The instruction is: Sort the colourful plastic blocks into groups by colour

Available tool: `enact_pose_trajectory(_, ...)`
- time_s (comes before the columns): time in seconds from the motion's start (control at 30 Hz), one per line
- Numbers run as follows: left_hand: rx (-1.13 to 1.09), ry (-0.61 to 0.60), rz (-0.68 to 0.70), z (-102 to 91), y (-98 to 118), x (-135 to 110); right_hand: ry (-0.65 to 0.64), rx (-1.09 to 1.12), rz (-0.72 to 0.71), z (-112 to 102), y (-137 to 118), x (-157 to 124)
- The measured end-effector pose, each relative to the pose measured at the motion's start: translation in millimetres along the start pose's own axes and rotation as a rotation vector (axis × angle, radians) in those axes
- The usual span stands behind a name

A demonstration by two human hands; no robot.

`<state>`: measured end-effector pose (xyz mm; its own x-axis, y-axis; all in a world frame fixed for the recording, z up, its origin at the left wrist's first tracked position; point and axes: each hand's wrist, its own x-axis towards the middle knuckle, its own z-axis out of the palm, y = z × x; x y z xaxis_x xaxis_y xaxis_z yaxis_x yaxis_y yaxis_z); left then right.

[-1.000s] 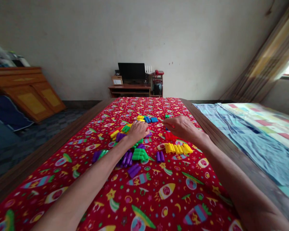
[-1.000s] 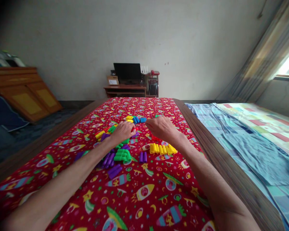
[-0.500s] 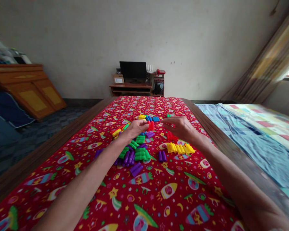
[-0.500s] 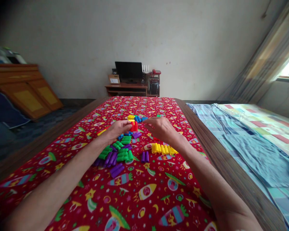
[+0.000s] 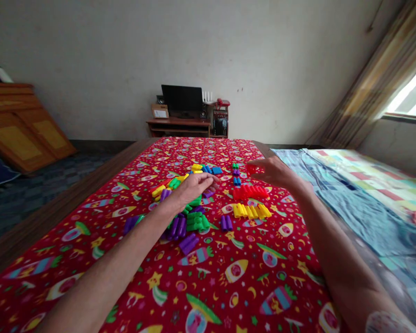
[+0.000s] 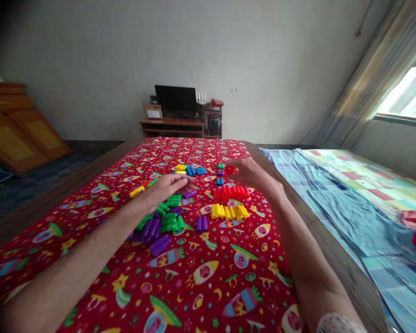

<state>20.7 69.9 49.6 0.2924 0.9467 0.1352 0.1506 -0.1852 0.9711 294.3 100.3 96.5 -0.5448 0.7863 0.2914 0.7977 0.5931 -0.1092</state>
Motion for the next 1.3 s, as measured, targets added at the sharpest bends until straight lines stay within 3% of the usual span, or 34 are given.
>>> enact_pose_trajectory(0.17, 0.063, -0.033, 0.025, -3.5, 0, 1, -0.209, 0.087, 0.077, 1, 50, -7)
enact_pose_trajectory(0.43, 0.1, -0.072, 0.013, -6.5, -6, 3, -0.312, 0.15, 0.033, 19, 46, -3)
enact_pose_trajectory(0.53, 0.217, -0.08, 0.05, -11.2, -7, 6, -0.335, 0.134, 0.041, 24, 44, -2)
enact_pose_trajectory(0.6, 0.418, -0.036, 0.109, -19.9, -6, 8, -0.31, 0.105, 0.026, 25, 43, -2)
enact_pose_trajectory(0.7, 0.843, 0.146, 0.209, -45.6, -7, 11, -0.239, 0.048, 0.003, 21, 41, -2)
enact_pose_trajectory(0.8, 1.051, 0.271, 0.152, -83.5, -18, 14, -0.175, 0.031, -0.016, 15, 39, -1)
enact_pose_trajectory(0.9, 0.938, 0.37, -0.078, -118.5, -37, 14, -0.1, 0.051, -0.044, 11, 35, -2)
enact_pose_trajectory(1.0, 0.844, 0.352, -0.172, -134.8, -54, 13, -0.047, 0.055, -0.062, 10, 30, -2)
enact_pose_trajectory(1.3, 0.592, 0.359, -0.231, -124.0, -58, 9, -0.095, 0.035, -0.095, 14, 17, 1)
